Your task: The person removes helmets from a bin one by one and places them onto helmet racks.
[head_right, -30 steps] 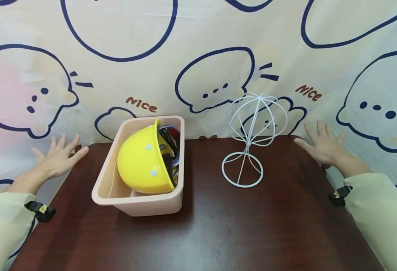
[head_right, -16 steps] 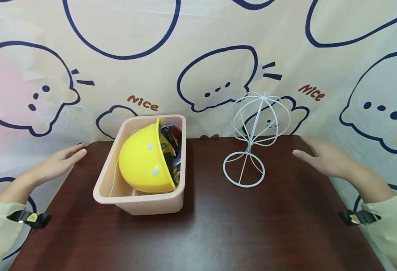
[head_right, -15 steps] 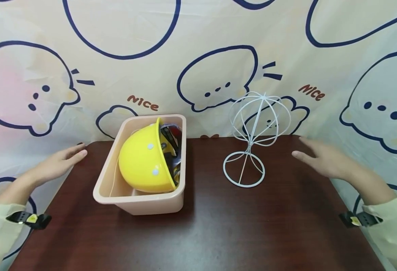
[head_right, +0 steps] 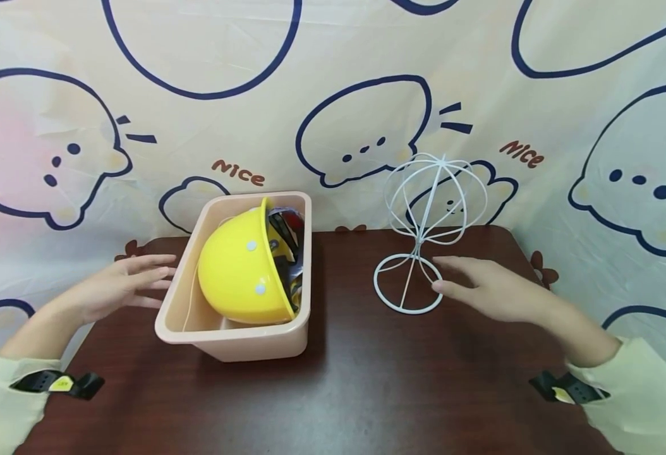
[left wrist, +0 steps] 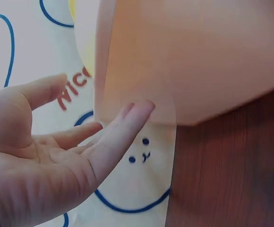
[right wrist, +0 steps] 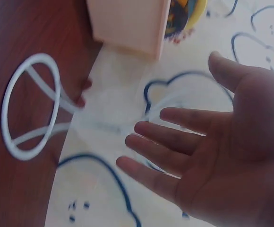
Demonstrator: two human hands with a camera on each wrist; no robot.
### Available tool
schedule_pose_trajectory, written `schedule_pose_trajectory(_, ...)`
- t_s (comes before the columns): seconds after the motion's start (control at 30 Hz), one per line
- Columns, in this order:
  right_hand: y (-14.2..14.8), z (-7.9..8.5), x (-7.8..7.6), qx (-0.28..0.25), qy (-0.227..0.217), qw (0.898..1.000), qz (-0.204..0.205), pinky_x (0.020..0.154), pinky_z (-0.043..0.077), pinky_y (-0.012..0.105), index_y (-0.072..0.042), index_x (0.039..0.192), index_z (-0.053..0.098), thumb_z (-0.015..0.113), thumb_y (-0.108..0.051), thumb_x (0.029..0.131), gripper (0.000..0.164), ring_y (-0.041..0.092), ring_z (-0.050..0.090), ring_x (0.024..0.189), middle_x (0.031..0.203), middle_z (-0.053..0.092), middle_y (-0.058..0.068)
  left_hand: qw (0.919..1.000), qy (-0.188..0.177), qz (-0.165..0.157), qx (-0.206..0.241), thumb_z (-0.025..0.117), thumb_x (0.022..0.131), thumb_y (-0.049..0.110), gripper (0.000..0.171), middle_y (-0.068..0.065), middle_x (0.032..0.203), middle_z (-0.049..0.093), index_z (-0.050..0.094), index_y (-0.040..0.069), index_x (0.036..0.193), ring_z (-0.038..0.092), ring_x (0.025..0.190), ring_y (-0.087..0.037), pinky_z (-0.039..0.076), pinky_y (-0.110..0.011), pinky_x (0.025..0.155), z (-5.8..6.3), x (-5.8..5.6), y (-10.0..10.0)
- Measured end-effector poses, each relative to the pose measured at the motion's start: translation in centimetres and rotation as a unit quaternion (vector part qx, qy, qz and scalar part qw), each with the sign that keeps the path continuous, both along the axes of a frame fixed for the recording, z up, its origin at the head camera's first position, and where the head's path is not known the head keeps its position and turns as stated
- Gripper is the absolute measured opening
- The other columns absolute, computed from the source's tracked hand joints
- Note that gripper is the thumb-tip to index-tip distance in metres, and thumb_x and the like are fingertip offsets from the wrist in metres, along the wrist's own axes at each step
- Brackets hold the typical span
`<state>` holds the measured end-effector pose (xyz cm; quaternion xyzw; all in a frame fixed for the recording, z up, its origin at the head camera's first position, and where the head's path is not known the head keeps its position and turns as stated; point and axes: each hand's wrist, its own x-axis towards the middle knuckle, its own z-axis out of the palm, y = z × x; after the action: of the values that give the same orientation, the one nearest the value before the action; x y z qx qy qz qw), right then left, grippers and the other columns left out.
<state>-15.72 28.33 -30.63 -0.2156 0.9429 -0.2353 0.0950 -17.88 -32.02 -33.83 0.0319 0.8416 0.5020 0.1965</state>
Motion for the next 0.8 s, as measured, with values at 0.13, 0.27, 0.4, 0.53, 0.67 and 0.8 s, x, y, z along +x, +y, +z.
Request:
schedule_pose_trajectory(0.13,-2.7,0.5,-0.2,-0.036,-0.002,0.999,0.019,0.097,0.052,0.056,-0.007,0.148,0.051,0.058,-0.035,0.105,0.052,0.035,0.059,0.125,0.139,0.06,0.018,0.9989,-0.014,-0.01,0.044,0.054,0.107,0.029,0.069,-0.034,0.153,0.037,0.023,-0.007,0.157,0.063,0.122,-0.033,0.059,-0.048,0.091,-0.1,-0.2,0.4)
schedule_pose_trajectory(0.27,-5.4,0.7,-0.7,-0.067,-0.014,0.997,0.036,0.095,0.053,0.053,-0.01,0.149,0.05,0.056,-0.035,0.106,0.05,0.032,0.061,0.123,0.134,0.064,0.013,0.9972,-0.029,-0.017,0.067,0.055,0.107,0.025,0.067,-0.034,0.152,0.039,0.023,-0.007,0.158,0.066,0.116,-0.024,0.058,-0.048,0.092,-0.1,-0.3,0.5)
schedule_pose_trajectory(0.4,-8.3,0.8,-1.5,-0.099,-0.029,0.994,0.045,0.099,0.052,0.053,-0.011,0.149,0.05,0.056,-0.036,0.106,0.05,0.029,0.061,0.123,0.132,0.065,0.01,0.9966,-0.04,-0.014,0.07,0.058,0.106,0.024,0.069,-0.033,0.153,0.039,0.023,-0.006,0.158,0.067,0.113,-0.021,0.058,-0.048,0.092,-0.3,-0.4,0.6)
schedule_pose_trajectory(0.53,-11.3,1.1,-2.3,-0.129,-0.036,0.989,0.056,0.102,0.051,0.053,-0.009,0.148,0.051,0.056,-0.036,0.106,0.05,0.028,0.061,0.123,0.133,0.065,0.01,0.9963,-0.045,-0.007,0.073,0.06,0.104,0.022,0.071,-0.031,0.15,0.045,0.023,-0.006,0.158,0.068,0.11,-0.018,0.058,-0.047,0.092,-0.7,-0.7,0.6)
schedule_pose_trajectory(0.67,-14.2,1.7,-2.9,-0.146,-0.055,0.986,0.05,0.101,0.053,0.049,-0.011,0.147,0.052,0.06,-0.036,0.104,0.051,0.026,0.064,0.12,0.132,0.066,0.008,0.9961,-0.049,0.0,0.074,0.062,0.103,0.02,0.073,-0.029,0.146,0.05,0.021,-0.007,0.158,0.069,0.108,-0.016,0.058,-0.046,0.091,-1.0,-0.8,0.5)
schedule_pose_trajectory(0.8,-16.8,2.2,-3.6,-0.175,-0.098,0.979,0.041,0.095,0.057,0.044,-0.01,0.147,0.051,0.062,-0.033,0.103,0.052,0.025,0.066,0.114,0.131,0.065,0.01,0.9955,-0.055,0.0,0.077,0.062,0.103,0.018,0.073,-0.028,0.146,0.051,0.021,-0.006,0.158,0.069,0.107,-0.017,0.058,-0.046,0.091,-1.1,-1.0,0.4)
